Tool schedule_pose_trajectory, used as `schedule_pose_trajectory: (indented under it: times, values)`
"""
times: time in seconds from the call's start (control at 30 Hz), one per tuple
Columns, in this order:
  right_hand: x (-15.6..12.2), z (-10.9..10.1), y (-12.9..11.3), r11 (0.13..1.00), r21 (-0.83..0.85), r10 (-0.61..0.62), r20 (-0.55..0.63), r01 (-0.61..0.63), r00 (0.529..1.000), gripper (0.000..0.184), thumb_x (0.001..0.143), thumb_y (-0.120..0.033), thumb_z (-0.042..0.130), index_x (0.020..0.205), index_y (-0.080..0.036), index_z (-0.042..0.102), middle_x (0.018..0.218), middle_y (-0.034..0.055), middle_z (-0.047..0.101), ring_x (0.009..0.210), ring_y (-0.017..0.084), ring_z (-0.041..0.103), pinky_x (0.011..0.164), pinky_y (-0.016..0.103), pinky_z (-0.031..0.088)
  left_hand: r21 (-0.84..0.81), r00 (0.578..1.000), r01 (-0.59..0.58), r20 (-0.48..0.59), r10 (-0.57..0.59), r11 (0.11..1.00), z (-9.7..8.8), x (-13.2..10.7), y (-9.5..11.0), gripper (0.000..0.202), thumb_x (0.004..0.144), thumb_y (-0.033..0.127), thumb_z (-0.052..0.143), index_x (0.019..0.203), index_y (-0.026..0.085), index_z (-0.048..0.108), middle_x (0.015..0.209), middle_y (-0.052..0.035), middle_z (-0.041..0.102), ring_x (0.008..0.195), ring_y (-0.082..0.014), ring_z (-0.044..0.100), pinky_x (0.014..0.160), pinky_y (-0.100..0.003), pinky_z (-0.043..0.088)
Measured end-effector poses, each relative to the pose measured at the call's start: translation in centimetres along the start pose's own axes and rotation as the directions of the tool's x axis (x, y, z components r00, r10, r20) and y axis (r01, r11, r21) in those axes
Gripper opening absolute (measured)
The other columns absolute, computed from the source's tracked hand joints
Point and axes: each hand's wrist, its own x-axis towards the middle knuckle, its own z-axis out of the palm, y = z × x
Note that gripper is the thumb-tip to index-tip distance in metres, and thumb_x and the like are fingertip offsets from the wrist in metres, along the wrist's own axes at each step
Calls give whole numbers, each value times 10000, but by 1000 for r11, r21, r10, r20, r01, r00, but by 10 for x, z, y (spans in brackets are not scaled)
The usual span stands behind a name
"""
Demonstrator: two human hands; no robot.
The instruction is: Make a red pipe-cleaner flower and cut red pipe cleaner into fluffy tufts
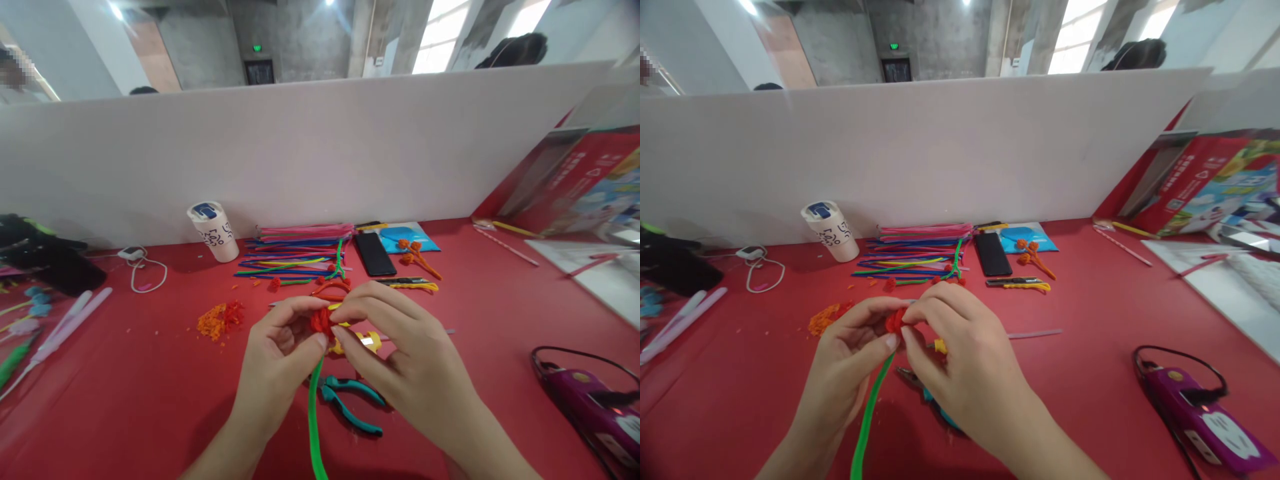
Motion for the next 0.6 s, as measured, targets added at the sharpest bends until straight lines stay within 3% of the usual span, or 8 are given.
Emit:
schedule_pose_trajectory:
  times: [0.6]
  values:
    - [0,1,1,1000,-3,-2,4,2,1000,107,791,-106,491,802,-189,558,802,21,556,744,125,521,652,243,429,21,998,-58,34,57,998,-2,1,-3,279,668,30,602,855,224,672,849,12,679,796,-100,608,683,-150,478]
